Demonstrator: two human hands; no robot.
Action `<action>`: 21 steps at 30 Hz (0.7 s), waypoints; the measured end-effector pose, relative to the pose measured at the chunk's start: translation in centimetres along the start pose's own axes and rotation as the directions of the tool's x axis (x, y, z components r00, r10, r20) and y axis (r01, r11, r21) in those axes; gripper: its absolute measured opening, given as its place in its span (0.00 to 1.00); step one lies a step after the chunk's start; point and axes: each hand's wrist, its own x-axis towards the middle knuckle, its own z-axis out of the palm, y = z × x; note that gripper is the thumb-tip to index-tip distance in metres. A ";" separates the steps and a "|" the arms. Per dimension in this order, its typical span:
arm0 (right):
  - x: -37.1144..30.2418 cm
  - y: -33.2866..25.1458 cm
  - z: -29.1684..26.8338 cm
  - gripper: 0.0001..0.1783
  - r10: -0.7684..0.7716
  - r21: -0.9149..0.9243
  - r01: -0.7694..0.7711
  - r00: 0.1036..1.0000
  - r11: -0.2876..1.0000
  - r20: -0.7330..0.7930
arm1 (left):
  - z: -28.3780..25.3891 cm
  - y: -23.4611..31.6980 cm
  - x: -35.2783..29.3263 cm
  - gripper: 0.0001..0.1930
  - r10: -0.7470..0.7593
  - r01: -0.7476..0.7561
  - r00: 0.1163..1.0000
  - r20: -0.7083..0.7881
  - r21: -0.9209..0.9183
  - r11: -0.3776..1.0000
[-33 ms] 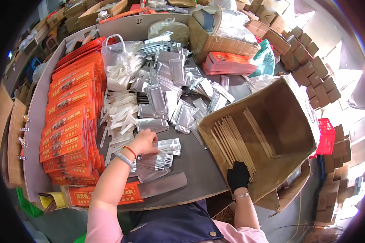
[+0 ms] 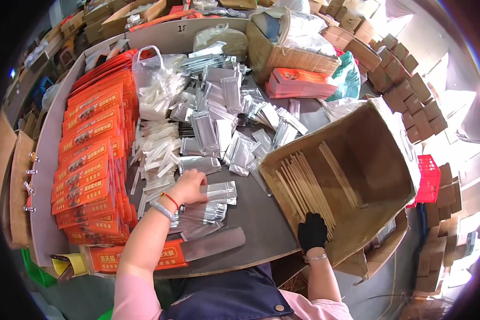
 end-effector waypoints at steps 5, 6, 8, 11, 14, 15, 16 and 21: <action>-0.4 1.1 1.4 0.14 0.052 0.315 0.012 0.980 0.949 -0.194 | 0.0 1.7 -4.2 0.12 -0.026 -0.084 0.960 -0.279 -0.375 0.923; -0.5 1.8 1.6 0.16 0.068 0.406 0.043 0.964 0.913 -0.256 | -0.6 2.9 -6.6 0.11 -0.060 -0.057 0.973 -0.224 -0.482 0.875; -0.5 0.0 -2.1 0.14 -0.001 0.472 0.058 0.993 0.880 -0.120 | 1.0 4.0 -10.9 0.10 0.006 -0.024 0.999 -0.037 -0.503 0.864; -0.5 -4.5 -3.0 0.10 -0.499 0.592 0.498 0.848 0.633 -0.180 | 6.4 4.1 -14.2 0.21 0.107 -0.136 0.945 -0.311 -0.074 0.988; -0.7 -6.4 -3.3 0.15 -0.709 0.618 0.591 0.701 0.518 -0.076 | 5.3 4.3 -17.0 0.28 -0.054 -0.049 0.855 -0.517 -0.183 0.982; -0.7 -6.1 -2.3 0.17 -0.769 0.557 0.685 0.628 0.470 -0.124 | 5.2 3.8 -18.4 0.34 -0.035 0.008 0.859 -0.510 -0.056 0.998; -0.7 -6.6 -2.1 0.17 -0.776 0.558 0.691 0.618 0.460 -0.124 | 5.7 3.6 -19.2 0.34 -0.047 0.019 0.856 -0.514 -0.059 0.998; -2.9 -14.1 1.0 0.18 -0.817 0.680 0.709 0.496 0.187 -0.293 | 7.2 5.1 -18.2 0.38 0.009 -0.026 0.906 -0.423 -0.034 0.999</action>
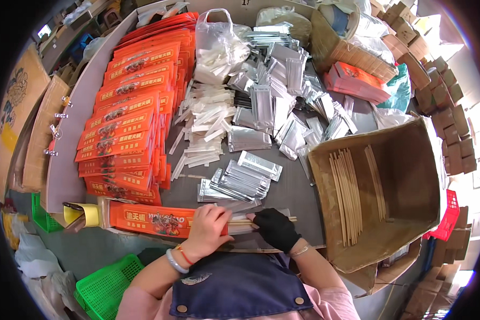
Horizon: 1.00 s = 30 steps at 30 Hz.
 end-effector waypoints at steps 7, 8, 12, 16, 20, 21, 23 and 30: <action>-0.7 -0.2 1.1 0.15 0.369 0.055 -0.366 0.903 0.929 -0.219 | 1.3 -0.6 1.0 0.38 0.023 -0.023 1.000 0.017 0.012 1.000; 0.7 -2.1 2.9 0.18 0.317 0.309 -0.258 0.934 0.915 -0.161 | 1.5 -0.4 1.4 0.37 0.023 -0.023 0.999 0.038 -0.012 1.000; 2.8 -4.1 1.6 0.25 0.207 0.426 -0.133 0.969 0.895 -0.133 | 0.5 -1.2 1.8 0.29 0.150 -0.156 0.987 0.060 0.112 0.981; 3.0 -4.7 -2.6 0.34 0.080 -0.369 -0.070 0.997 0.927 0.011 | -3.1 -0.6 2.9 0.16 0.246 -0.298 0.906 0.344 0.107 0.949; 2.0 -3.4 -5.5 0.34 0.188 -0.309 -0.227 0.970 0.924 -0.152 | -11.8 -5.3 5.5 0.07 0.272 -0.272 0.962 0.012 0.122 0.955; 1.2 -2.8 -5.8 0.34 0.230 -0.290 -0.314 0.929 0.904 -0.289 | -13.5 -5.6 6.3 0.06 0.290 -0.240 0.946 -0.142 0.291 0.926; 0.9 -2.8 -6.0 0.34 0.246 -0.301 -0.326 0.930 0.896 -0.274 | -11.5 -6.8 4.6 0.12 0.170 0.102 0.895 -0.412 0.560 0.822; 0.6 -4.7 -5.1 0.36 0.196 -0.455 -0.197 0.979 0.869 -0.050 | 1.7 -3.8 -2.5 0.47 -0.419 0.402 0.873 -0.250 -0.118 0.908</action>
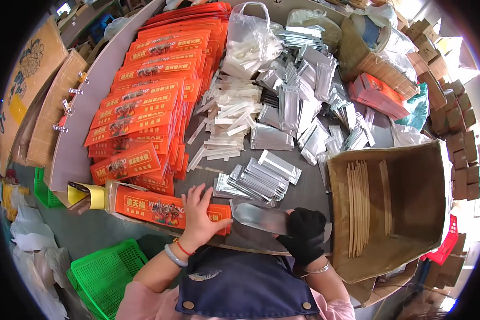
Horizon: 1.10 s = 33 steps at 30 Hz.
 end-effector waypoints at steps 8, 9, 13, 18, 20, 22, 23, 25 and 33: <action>1.8 -3.6 4.1 0.36 -0.151 0.123 0.131 0.974 0.984 0.169 | -0.7 0.3 0.3 0.45 0.005 -0.003 0.988 0.155 -0.013 1.000; 2.2 -4.3 6.6 0.38 -0.212 0.158 0.194 0.972 0.968 0.102 | -0.9 0.4 0.7 0.41 0.040 -0.048 0.982 0.186 0.039 0.998; 2.7 -2.7 4.6 0.40 -0.200 0.266 0.242 0.964 0.933 -0.174 | -0.1 -1.4 6.7 0.21 0.211 -0.212 0.977 -0.031 -0.236 0.948; -4.6 9.4 0.9 0.19 0.424 0.039 -0.444 0.823 0.895 -0.378 | 2.2 -4.7 13.5 0.09 0.292 -0.291 0.956 -0.019 0.065 0.955; -7.5 12.2 0.3 0.16 0.509 0.012 -0.580 0.705 0.815 -0.493 | 2.5 -4.7 13.9 0.06 0.331 -0.325 0.942 -0.060 0.093 0.941; -8.9 13.4 -0.1 0.12 0.680 -0.310 -0.739 0.673 0.598 -0.292 | 2.4 -4.6 14.4 0.05 0.311 -0.309 0.949 -0.046 0.043 0.950; -9.0 13.6 0.0 0.12 0.685 -0.307 -0.744 0.667 0.593 -0.293 | 2.2 -4.5 14.6 0.04 0.282 -0.282 0.959 -0.039 0.001 0.959; -8.7 13.7 0.4 0.11 0.715 -0.327 -0.751 0.654 0.574 -0.246 | 1.9 -4.3 15.0 0.04 0.248 -0.247 0.969 -0.003 -0.063 0.967; -10.0 13.2 1.2 0.08 0.728 -0.211 -0.769 0.639 0.603 -0.249 | 2.5 4.1 15.6 0.06 0.523 -0.515 0.851 0.051 -0.117 0.849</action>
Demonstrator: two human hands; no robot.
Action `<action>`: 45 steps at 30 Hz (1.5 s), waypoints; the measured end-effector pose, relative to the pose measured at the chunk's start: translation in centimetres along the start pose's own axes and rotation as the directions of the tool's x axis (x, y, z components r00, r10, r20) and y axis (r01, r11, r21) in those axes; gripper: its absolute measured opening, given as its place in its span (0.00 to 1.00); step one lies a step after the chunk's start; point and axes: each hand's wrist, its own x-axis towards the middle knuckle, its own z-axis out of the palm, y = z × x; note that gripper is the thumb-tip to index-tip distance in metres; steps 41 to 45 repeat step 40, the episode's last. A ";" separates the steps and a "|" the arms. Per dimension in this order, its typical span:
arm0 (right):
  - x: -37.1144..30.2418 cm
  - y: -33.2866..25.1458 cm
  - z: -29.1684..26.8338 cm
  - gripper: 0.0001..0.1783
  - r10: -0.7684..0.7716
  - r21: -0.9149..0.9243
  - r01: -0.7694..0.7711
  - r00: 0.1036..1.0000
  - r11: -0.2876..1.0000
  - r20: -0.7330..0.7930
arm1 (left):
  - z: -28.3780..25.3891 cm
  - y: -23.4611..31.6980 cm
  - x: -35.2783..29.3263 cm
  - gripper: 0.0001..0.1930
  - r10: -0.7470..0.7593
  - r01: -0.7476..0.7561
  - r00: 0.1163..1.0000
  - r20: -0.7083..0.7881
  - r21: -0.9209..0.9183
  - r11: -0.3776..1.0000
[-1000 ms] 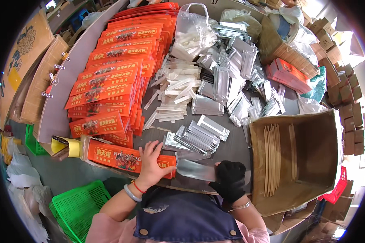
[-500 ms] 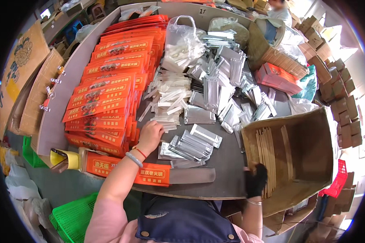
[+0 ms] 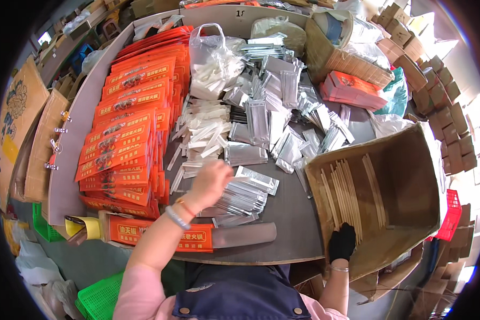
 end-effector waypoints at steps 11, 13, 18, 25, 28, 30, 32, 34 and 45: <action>-0.8 1.2 -0.3 0.11 0.081 0.254 -0.132 0.976 0.958 0.201 | 5.9 1.3 6.0 0.13 -0.106 0.001 0.937 0.332 0.304 0.953; -1.0 1.2 1.3 0.11 0.078 0.286 -0.049 0.993 0.957 -0.093 | 6.3 1.2 5.5 0.12 -0.064 -0.035 0.948 0.313 0.299 0.954; -0.7 -0.4 -2.3 0.13 0.109 0.468 -0.030 0.984 0.883 -0.142 | 1.1 4.1 3.3 0.09 -0.047 0.068 0.973 0.224 -0.083 0.994; -0.7 -7.8 -3.6 0.10 -0.598 0.620 0.397 0.787 0.677 0.149 | -1.0 6.5 -9.6 0.17 -0.109 0.092 0.911 0.398 0.061 0.994; -1.0 -7.8 -3.5 0.11 -0.717 0.421 0.596 0.656 0.684 0.238 | -3.2 6.7 -12.7 0.26 -0.260 0.259 0.960 0.101 0.018 0.966; -1.2 -9.5 -2.6 0.12 -0.749 0.421 0.629 0.618 0.654 0.239 | -3.6 6.7 -14.1 0.35 -0.207 0.181 0.959 0.194 0.144 0.973; -1.9 -12.1 0.6 0.13 -0.857 0.588 0.699 0.514 0.407 -0.017 | -2.4 7.3 -13.7 0.38 -0.169 0.147 0.967 0.190 0.126 0.981; -2.7 -15.7 0.5 0.14 -0.829 0.702 0.647 0.539 0.298 -0.145 | -1.6 8.1 -12.6 0.39 -0.137 0.115 0.975 0.175 0.129 0.985; -3.4 -14.2 3.1 0.16 -0.543 0.677 0.381 0.839 0.629 0.032 | -0.6 7.1 -12.1 0.40 -0.118 0.085 0.957 0.267 0.130 0.988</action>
